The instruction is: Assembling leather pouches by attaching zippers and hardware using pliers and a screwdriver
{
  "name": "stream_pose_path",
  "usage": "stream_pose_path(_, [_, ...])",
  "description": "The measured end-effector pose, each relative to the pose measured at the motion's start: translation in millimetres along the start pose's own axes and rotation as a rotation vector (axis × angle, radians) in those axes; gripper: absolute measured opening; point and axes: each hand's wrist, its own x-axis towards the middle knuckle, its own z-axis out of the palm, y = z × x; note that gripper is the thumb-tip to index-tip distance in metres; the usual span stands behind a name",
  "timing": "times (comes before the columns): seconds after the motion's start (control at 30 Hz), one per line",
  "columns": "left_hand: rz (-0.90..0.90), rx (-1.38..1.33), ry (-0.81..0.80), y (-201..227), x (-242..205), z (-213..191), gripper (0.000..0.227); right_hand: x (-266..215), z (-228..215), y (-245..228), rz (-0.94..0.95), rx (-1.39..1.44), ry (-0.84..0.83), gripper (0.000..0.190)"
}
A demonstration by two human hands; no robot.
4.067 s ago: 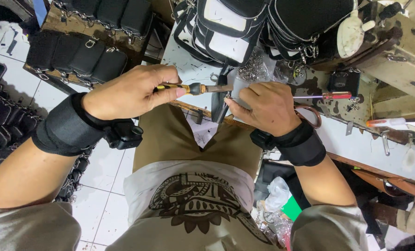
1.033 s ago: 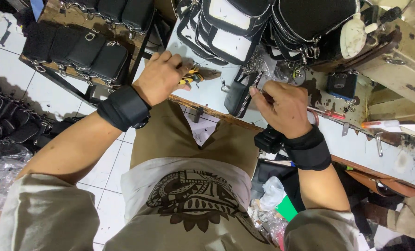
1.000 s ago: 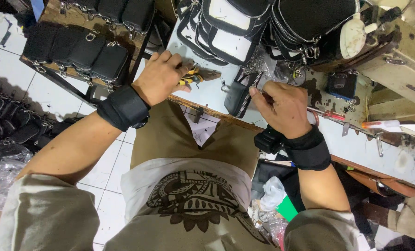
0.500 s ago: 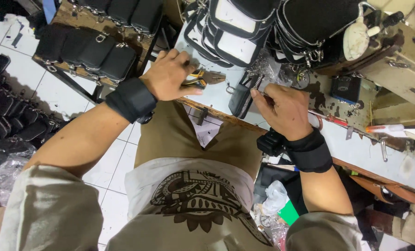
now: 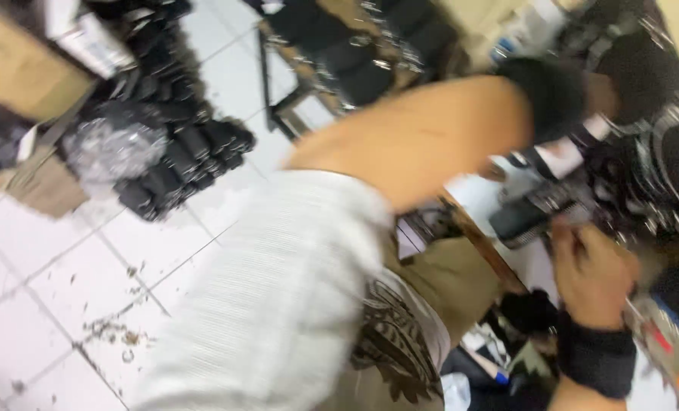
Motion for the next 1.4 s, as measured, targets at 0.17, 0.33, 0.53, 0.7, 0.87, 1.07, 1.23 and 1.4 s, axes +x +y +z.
stream_pose_path(0.17, [-0.197, 0.021, 0.021, -25.5, -66.5, -44.4, 0.055, -6.2, 16.9, 23.4, -0.069, 0.116, 0.082, 0.047])
stream_pose_path(0.33, [-0.213, -0.029, 0.014, -11.0, -54.3, -51.8, 0.052, -28.7, 76.6, 128.5, -0.157, 0.139, 0.102, 0.038])
stream_pose_path(0.53, [-0.050, -0.114, -0.022, 90.6, -5.1, -115.6, 0.052, -14.5, 36.0, 32.4, -0.135, 0.098, 0.126, 0.044])
stream_pose_path(0.7, [0.151, -0.193, -0.114, 170.3, 51.7, -107.2, 0.053, 6.4, -12.5, -49.7, 0.063, 0.128, 0.080, 0.040])
stream_pose_path(0.87, [-0.006, -0.572, -0.343, 175.5, -1.7, -102.8, 0.056, 5.6, -20.3, -52.2, -0.129, 0.159, 0.228, 0.039])
stream_pose_path(1.07, [0.009, -0.910, -0.089, 179.9, -16.6, -95.7, 0.024, 16.0, -33.0, -58.0, -0.145, 0.300, 0.282, 0.043])
stream_pose_path(1.23, [-0.007, -0.963, -0.049, 174.8, -22.0, -82.4, 0.023, 11.8, -33.2, -64.7, -0.238, 0.187, 0.265, 0.044])
stream_pose_path(1.4, [-0.003, -1.006, 0.080, 155.5, -19.3, -76.5, 0.024, 11.8, -31.0, -79.6, -0.276, 0.253, 0.230, 0.045])
